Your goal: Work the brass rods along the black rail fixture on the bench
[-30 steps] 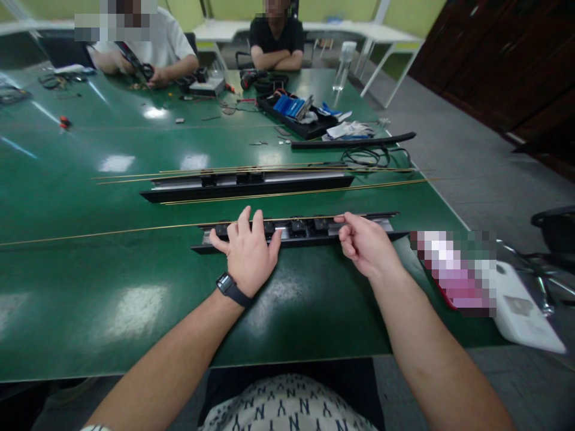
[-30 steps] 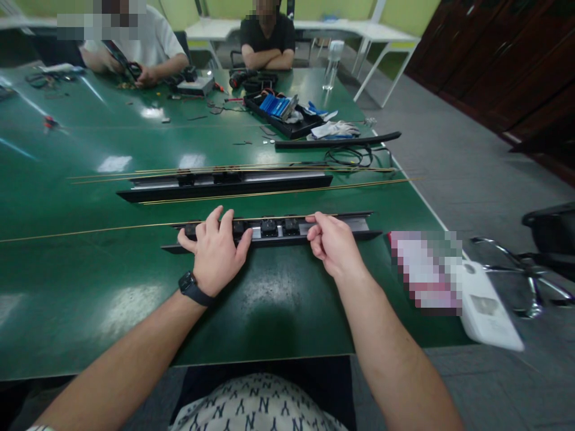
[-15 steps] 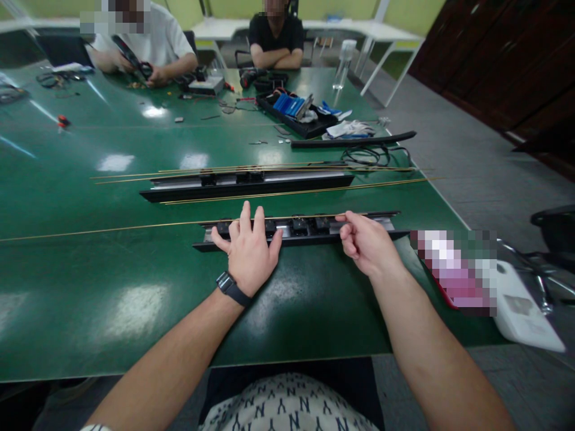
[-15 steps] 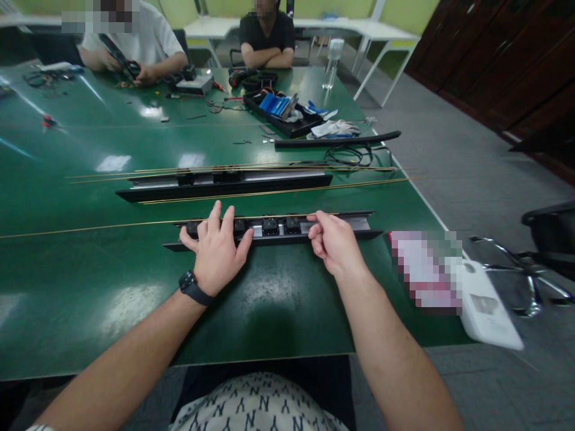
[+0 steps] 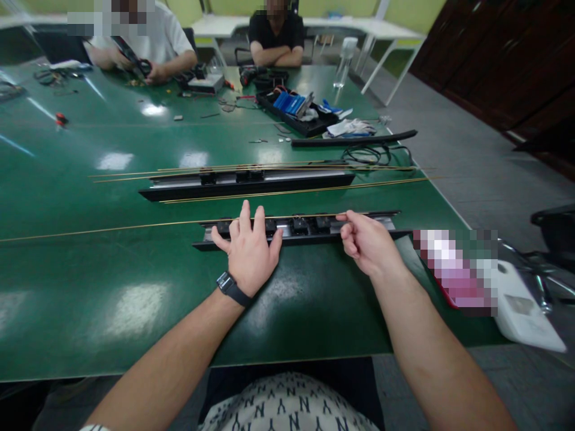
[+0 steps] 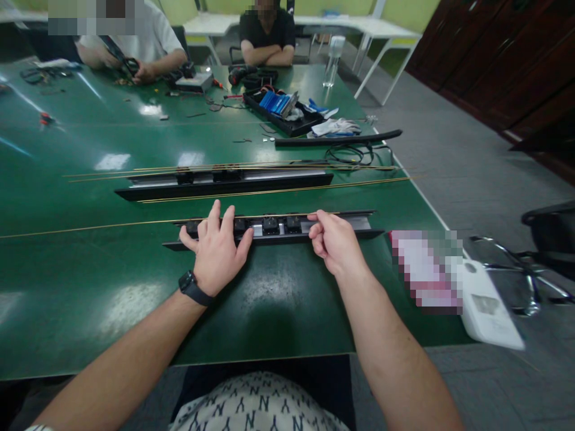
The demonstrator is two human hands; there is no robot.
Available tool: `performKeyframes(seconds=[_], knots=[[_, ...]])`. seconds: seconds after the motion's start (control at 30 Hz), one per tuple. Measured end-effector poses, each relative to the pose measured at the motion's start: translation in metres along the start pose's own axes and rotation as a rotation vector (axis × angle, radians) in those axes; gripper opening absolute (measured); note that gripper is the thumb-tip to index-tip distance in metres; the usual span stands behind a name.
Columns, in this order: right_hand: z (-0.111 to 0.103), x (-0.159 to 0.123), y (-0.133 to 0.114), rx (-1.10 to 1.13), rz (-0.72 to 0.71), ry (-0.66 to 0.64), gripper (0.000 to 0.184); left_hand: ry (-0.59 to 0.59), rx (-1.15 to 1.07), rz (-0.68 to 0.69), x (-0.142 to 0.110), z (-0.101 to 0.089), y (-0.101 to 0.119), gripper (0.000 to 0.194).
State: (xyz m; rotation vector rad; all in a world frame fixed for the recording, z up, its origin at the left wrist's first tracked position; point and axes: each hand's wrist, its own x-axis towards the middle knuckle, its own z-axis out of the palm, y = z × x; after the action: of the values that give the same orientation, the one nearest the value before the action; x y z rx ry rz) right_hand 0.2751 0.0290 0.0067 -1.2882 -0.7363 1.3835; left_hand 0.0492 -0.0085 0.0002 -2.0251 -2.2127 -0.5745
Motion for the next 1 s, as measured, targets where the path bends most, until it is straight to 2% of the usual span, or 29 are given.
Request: performKeyframes(seconds=[0.53,1.0], knots=[[-0.0001,-0.0001,0.0003,0.003,-0.009,0.006,0.018,-0.007,-0.004,0.001,0.0005,-0.0005,-0.0004,0.057],[0.0012,-0.0003,-0.0014,-0.006,0.001,0.013,0.022,-0.014,-0.017,0.000,0.0005,-0.0011,-0.0011,0.056]])
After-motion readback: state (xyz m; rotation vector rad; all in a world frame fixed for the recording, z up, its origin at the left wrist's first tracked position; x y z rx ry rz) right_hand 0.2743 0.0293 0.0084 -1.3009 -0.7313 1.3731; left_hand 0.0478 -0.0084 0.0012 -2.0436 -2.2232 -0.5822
